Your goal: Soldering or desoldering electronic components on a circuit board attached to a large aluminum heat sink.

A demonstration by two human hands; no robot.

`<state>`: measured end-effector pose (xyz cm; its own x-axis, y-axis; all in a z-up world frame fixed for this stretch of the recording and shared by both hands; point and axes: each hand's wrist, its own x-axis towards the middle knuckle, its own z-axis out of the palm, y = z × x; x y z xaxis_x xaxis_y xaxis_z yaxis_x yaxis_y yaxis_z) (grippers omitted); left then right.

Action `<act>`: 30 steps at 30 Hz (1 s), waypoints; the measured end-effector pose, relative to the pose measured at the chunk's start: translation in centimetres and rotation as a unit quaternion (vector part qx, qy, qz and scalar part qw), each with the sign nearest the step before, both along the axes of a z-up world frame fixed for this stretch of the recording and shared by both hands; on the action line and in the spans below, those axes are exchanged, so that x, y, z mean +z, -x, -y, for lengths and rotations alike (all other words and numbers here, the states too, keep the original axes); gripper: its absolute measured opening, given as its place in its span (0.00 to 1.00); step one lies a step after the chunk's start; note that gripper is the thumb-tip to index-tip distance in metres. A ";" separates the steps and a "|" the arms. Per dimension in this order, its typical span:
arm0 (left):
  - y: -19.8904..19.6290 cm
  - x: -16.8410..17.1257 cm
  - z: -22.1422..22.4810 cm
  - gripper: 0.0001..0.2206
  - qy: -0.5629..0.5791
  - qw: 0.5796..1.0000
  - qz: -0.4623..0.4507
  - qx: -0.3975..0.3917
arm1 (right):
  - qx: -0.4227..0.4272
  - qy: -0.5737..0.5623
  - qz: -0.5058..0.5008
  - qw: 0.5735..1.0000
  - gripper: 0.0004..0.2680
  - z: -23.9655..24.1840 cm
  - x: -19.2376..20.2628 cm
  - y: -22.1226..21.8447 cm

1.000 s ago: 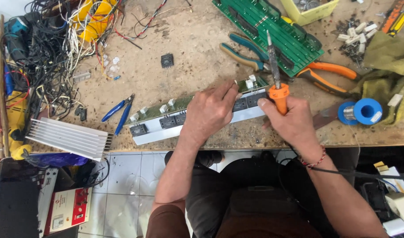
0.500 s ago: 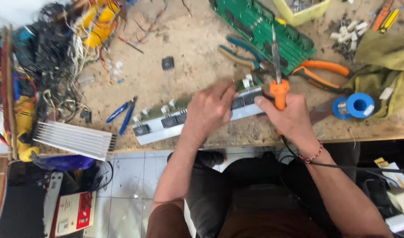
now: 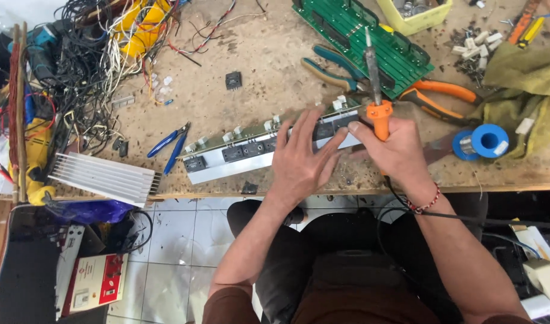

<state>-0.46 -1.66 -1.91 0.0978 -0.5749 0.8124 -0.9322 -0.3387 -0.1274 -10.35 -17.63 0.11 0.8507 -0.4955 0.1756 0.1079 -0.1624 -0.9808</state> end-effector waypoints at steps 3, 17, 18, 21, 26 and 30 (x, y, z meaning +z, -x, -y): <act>-0.1 -0.5 0.2 0.16 -0.003 1.000 -0.012 -0.009 | 0.024 0.026 0.004 0.999 0.17 0.3 0.6 0.5; 0.7 -0.9 -0.9 0.28 -0.097 0.994 -0.040 0.035 | -0.082 0.711 -0.139 0.685 0.19 7.5 2.9 10.3; 0.6 -0.9 -0.9 0.28 -0.111 0.992 -0.044 0.039 | -0.103 0.768 -0.107 0.623 0.17 8.1 2.2 11.3; 0.6 -1.0 -0.7 0.29 -0.099 0.993 -0.046 0.034 | -0.051 0.740 0.008 0.671 0.12 8.8 2.1 11.4; 0.9 -0.7 -0.7 0.29 -0.105 0.992 -0.043 0.048 | -0.064 0.775 0.011 0.629 0.13 9.1 1.3 10.9; 0.8 -0.4 -0.6 0.23 -0.105 0.992 -0.038 0.054 | -0.035 0.757 0.043 0.651 0.18 9.8 0.3 10.7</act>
<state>-1.27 -1.09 -2.27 0.2242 -0.7130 0.6643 -0.9017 -0.4104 -0.1362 -21.02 -27.44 0.39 0.7894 0.2643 0.5540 0.0919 -0.9433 0.3190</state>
